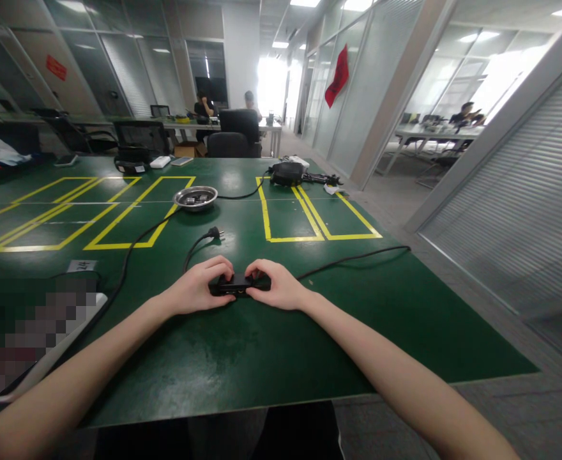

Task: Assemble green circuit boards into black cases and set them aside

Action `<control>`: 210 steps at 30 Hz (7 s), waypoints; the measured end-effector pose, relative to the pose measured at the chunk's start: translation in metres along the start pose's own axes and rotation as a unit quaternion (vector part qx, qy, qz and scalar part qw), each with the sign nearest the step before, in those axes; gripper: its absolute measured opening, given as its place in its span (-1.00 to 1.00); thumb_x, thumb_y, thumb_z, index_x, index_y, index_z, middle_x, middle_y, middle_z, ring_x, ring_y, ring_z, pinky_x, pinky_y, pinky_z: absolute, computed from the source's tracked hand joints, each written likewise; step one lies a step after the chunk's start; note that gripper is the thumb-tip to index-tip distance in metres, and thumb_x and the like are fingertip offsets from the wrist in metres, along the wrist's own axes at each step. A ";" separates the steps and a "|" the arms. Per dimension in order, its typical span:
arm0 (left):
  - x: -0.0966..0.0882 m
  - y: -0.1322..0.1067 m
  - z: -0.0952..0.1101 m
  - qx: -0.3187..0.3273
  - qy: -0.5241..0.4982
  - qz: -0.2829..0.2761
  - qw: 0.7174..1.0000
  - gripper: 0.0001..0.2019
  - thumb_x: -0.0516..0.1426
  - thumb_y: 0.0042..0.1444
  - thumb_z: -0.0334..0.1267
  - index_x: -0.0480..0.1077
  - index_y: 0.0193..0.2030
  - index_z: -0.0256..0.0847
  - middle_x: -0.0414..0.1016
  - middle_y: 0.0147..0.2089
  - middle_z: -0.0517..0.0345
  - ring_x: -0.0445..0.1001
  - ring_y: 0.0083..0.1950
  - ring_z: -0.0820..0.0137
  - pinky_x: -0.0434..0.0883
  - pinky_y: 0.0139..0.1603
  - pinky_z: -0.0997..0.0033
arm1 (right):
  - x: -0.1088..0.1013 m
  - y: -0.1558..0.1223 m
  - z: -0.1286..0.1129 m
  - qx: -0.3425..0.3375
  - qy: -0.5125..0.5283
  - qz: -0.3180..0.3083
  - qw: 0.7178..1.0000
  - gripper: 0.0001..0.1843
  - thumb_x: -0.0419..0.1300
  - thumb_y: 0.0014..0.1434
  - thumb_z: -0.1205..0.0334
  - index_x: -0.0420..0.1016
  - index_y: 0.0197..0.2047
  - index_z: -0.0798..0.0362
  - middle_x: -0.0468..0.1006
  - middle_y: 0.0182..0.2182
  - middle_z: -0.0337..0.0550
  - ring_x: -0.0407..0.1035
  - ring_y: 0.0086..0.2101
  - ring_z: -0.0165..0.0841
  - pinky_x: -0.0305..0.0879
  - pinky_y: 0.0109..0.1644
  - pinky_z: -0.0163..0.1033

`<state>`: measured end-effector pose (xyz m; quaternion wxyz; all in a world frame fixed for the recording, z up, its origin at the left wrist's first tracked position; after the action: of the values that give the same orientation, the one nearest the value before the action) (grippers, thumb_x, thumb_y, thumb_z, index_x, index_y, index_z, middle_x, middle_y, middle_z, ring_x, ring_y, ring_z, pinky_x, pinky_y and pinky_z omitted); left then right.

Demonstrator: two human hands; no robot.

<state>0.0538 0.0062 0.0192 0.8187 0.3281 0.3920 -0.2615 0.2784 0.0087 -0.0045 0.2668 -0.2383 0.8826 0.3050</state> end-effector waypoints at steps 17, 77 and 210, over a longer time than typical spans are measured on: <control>0.001 0.000 0.000 0.006 -0.031 0.012 0.999 -0.87 0.25 0.08 -0.32 0.39 -0.24 -0.18 0.53 -0.11 0.07 0.53 -0.11 0.30 0.46 -0.08 0.34 | 0.002 0.000 -0.006 -0.069 -0.099 -0.036 0.992 -0.59 0.34 0.12 0.30 0.46 0.05 0.01 0.57 -0.06 -0.02 0.47 -0.07 -0.18 0.44 0.00 -0.09; -0.002 0.001 0.011 -0.040 0.079 -0.095 0.991 -0.64 0.13 0.34 0.05 0.34 -0.34 -0.19 0.46 -0.42 0.21 0.41 -0.42 0.39 0.14 -0.39 0.46 | 0.000 -0.004 -0.020 -0.039 -0.168 -0.055 0.983 -0.69 0.16 0.42 0.05 0.54 0.05 0.07 0.57 -0.23 -0.09 0.48 -0.28 -0.29 0.34 -0.22 -0.25; 0.005 0.001 0.008 0.015 0.080 -0.026 0.996 -0.56 0.34 0.05 -0.13 0.48 0.06 -0.21 0.54 -0.15 0.04 0.52 -0.12 0.22 0.48 -0.15 0.29 | 0.006 -0.002 -0.003 -0.079 -0.065 -0.034 0.994 -0.67 0.40 0.18 0.18 0.59 0.02 0.03 0.63 -0.13 -0.07 0.56 -0.19 -0.26 0.47 -0.13 -0.23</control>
<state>0.0610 -0.0002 0.0198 0.7730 0.3498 0.4603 -0.2613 0.2739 0.0039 -0.0069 0.3144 -0.2677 0.8280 0.3793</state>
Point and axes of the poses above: each hand's wrist, its own y-axis towards the middle knuckle, its own x-axis out of the palm, z = x × y, the point moved 2 cm from there along y, towards the middle knuckle
